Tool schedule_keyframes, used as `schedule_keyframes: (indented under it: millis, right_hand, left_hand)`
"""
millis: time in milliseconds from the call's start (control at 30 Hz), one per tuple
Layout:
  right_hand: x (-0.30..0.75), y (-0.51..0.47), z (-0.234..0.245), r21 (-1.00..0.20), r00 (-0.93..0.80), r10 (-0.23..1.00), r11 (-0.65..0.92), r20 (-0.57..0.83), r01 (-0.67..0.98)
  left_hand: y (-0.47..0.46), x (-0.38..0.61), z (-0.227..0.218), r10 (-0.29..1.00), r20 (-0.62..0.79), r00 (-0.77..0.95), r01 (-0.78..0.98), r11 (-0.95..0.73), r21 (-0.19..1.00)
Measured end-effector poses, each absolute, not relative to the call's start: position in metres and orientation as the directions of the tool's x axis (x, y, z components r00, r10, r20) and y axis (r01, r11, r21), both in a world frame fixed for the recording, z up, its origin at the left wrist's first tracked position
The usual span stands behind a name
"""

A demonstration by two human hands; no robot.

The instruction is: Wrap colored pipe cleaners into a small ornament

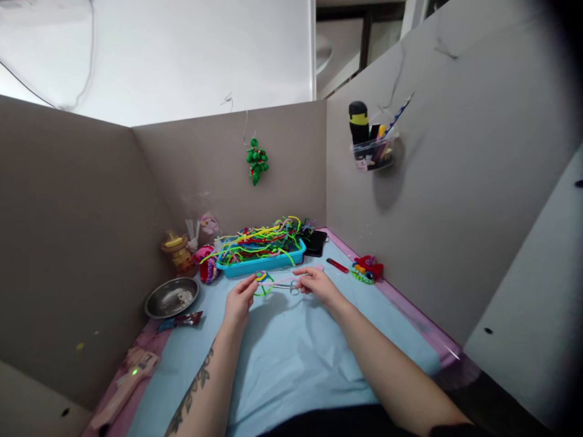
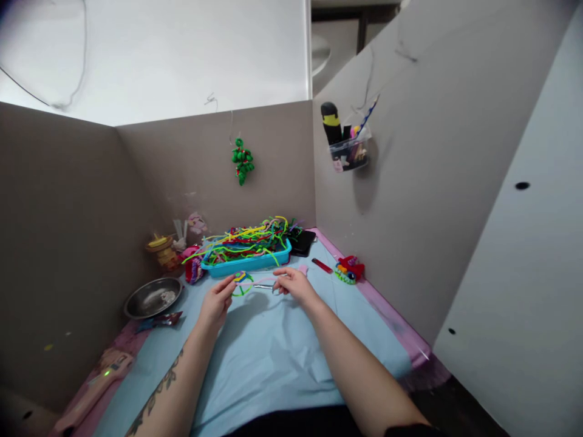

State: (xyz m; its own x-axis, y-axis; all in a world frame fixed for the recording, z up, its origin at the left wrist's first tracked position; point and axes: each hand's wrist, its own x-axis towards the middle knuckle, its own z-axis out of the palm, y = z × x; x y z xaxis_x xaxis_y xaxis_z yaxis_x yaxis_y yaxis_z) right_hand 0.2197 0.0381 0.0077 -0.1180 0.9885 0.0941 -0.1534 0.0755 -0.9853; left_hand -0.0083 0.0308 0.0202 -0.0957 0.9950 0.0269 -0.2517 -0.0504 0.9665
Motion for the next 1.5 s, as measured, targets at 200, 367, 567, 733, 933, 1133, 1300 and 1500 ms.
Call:
schedule_keyframes:
  millis: [200,367,567,733,933,1133,1300,1500]
  right_hand:
    - [0.217,0.044,-0.001,-0.995,0.029,0.998,0.047,0.05,0.092]
    - [0.216,0.039,0.0,-0.858,-0.103,0.945,0.326,0.311,0.397]
    - [0.212,0.035,-0.001,-0.634,-0.238,0.825,0.55,0.512,0.544]
    - [0.209,0.03,0.0,-0.608,-0.231,0.809,0.565,0.54,0.557]
    - [0.204,0.022,0.006,-0.71,-0.115,0.803,0.575,0.584,0.407]
    - [0.188,0.015,0.003,-0.902,-0.013,0.902,0.43,0.431,-0.035]
    - [0.181,0.01,0.005,-0.871,0.006,0.872,0.488,0.489,0.057]
    - [0.177,0.008,0.008,-0.881,0.06,0.881,0.463,0.47,0.103]
  left_hand:
    - [0.028,-0.004,0.023,0.993,0.04,-0.109,-0.221,-0.063,0.973]
    - [0.03,-0.006,0.022,0.992,0.043,-0.122,-0.22,-0.069,0.973]
    - [0.031,-0.007,0.019,0.989,0.069,-0.129,-0.189,-0.093,0.978]
    - [0.03,-0.004,0.016,0.99,0.084,-0.111,-0.141,-0.1,0.985]
    - [0.025,0.003,0.017,0.99,0.105,-0.092,-0.084,-0.113,0.99]
    - [0.019,0.011,0.016,0.995,0.099,-0.029,-0.056,-0.101,0.993]
    - [0.016,0.017,0.015,0.997,0.078,0.014,-0.054,-0.077,0.996]
    - [0.014,0.022,0.014,0.997,0.072,0.024,-0.053,-0.071,0.996]
